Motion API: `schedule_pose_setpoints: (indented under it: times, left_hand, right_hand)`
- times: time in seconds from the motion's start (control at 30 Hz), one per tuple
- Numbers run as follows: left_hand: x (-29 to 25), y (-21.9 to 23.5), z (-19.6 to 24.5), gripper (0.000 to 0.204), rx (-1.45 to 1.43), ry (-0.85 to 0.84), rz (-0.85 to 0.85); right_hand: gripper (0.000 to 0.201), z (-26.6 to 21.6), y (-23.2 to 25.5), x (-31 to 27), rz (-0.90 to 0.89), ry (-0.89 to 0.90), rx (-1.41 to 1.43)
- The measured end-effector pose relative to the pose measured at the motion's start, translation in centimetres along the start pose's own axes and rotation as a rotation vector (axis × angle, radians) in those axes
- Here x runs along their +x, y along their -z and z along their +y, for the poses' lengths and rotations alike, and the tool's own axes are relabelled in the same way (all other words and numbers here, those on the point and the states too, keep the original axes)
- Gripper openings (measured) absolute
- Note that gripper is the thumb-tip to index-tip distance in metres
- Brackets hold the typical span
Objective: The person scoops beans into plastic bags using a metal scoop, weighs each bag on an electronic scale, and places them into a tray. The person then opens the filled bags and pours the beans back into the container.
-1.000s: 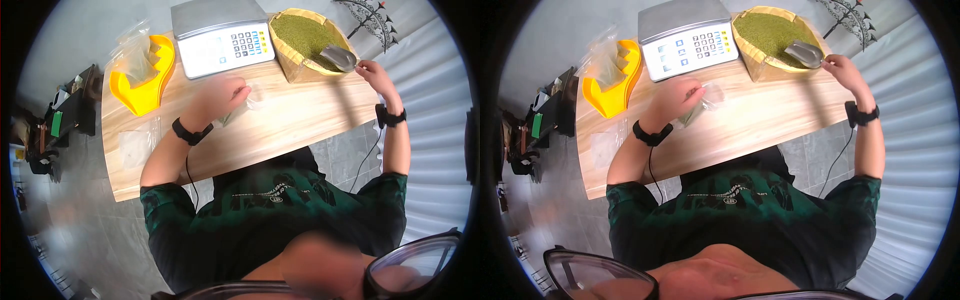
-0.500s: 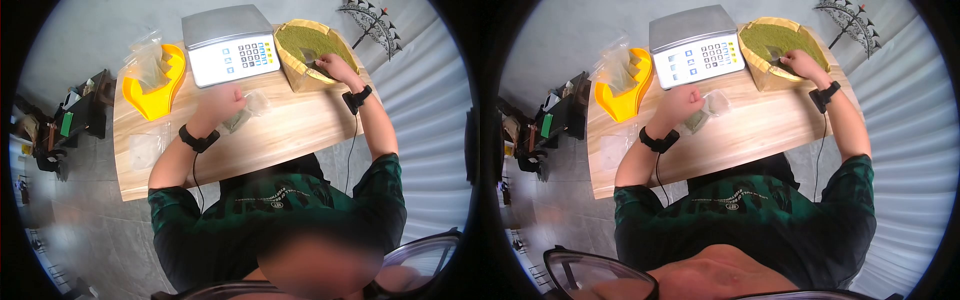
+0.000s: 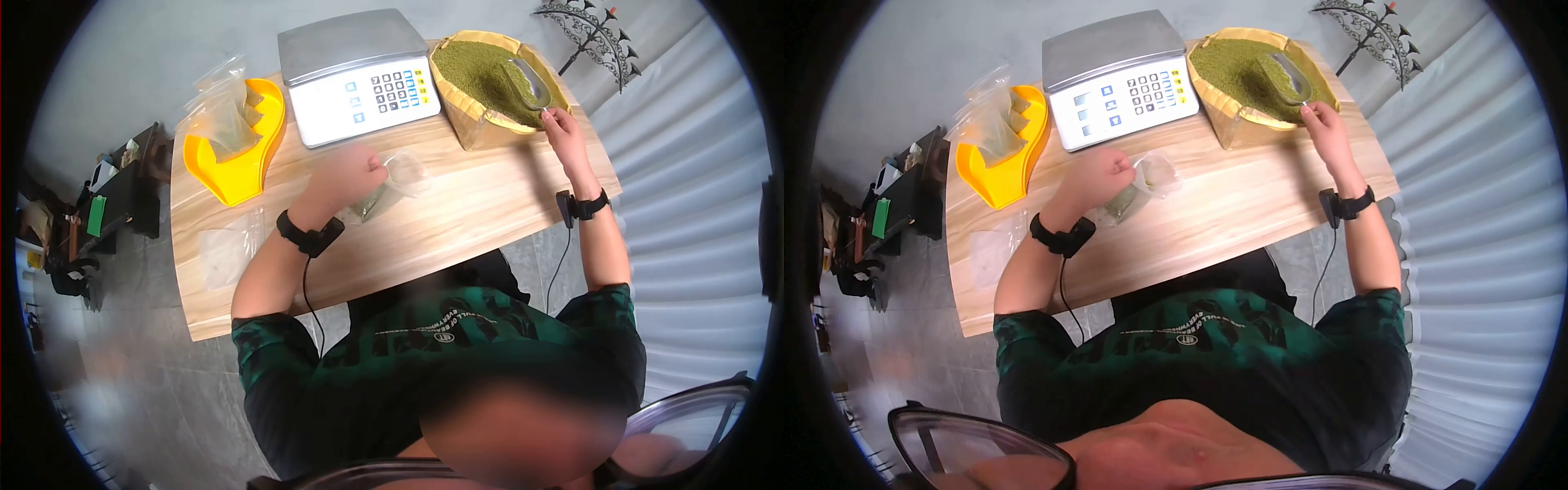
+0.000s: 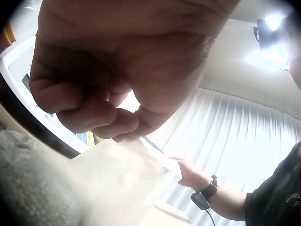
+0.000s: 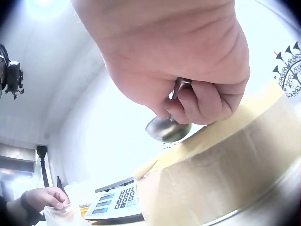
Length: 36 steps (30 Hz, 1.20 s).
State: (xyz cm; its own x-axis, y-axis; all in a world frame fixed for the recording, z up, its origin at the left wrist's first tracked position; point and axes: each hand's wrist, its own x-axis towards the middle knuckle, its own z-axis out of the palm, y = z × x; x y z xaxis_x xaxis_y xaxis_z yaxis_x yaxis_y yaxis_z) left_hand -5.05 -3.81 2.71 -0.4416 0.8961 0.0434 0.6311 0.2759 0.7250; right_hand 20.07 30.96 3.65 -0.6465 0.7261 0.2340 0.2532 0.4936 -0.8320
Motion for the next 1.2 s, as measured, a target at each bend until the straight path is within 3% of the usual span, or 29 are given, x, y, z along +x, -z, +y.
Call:
schedule_pose_setpoints:
  times: [0.23, 0.57, 0.63, 0.7, 0.77, 1.03, 1.1, 1.2]
  left_hand:
    - [0.6, -0.1, -0.9, 0.028, 0.09, 0.011, -0.064]
    - [0.6, -0.3, -1.0, 0.032, -0.108, -0.013, -0.088]
    - [0.6, -0.3, -0.9, 0.032, -0.128, -0.011, -0.08]
    - [0.5, -0.3, -1.0, 0.033, -0.152, -0.007, -0.071]
    - [0.9, -0.1, -1.3, 0.031, -0.178, 0.045, -0.149]
    - [0.7, 0.2, -0.9, 0.034, -0.273, 0.05, -0.148]
    - [0.8, 0.2, -1.1, 0.034, -0.283, 0.047, -0.153]
    - [0.9, 0.1, -1.4, 0.03, -0.288, 0.021, -0.157]
  right_hand:
    - [0.018, -0.3, 1.4, -1.2, 0.02, -0.069, 0.11]
    - [0.016, -5.6, -1.4, -7.0, -0.442, -0.117, 0.273]
    - [0.018, -6.4, -2.8, -7.6, -0.569, 0.045, 0.139]
    - [0.02, -7.7, -3.6, -7.8, -0.599, 0.018, 0.098]
    - [0.019, -9.8, -3.9, -7.0, -0.764, 0.113, -0.172]
    - [0.022, -16.0, -5.8, -3.9, -0.849, 0.26, -0.507]
    - [0.024, -17.2, -6.4, -3.3, -0.864, 0.314, -0.707]
    - [0.024, -17.6, -6.9, -3.0, -0.827, 0.432, -0.711]
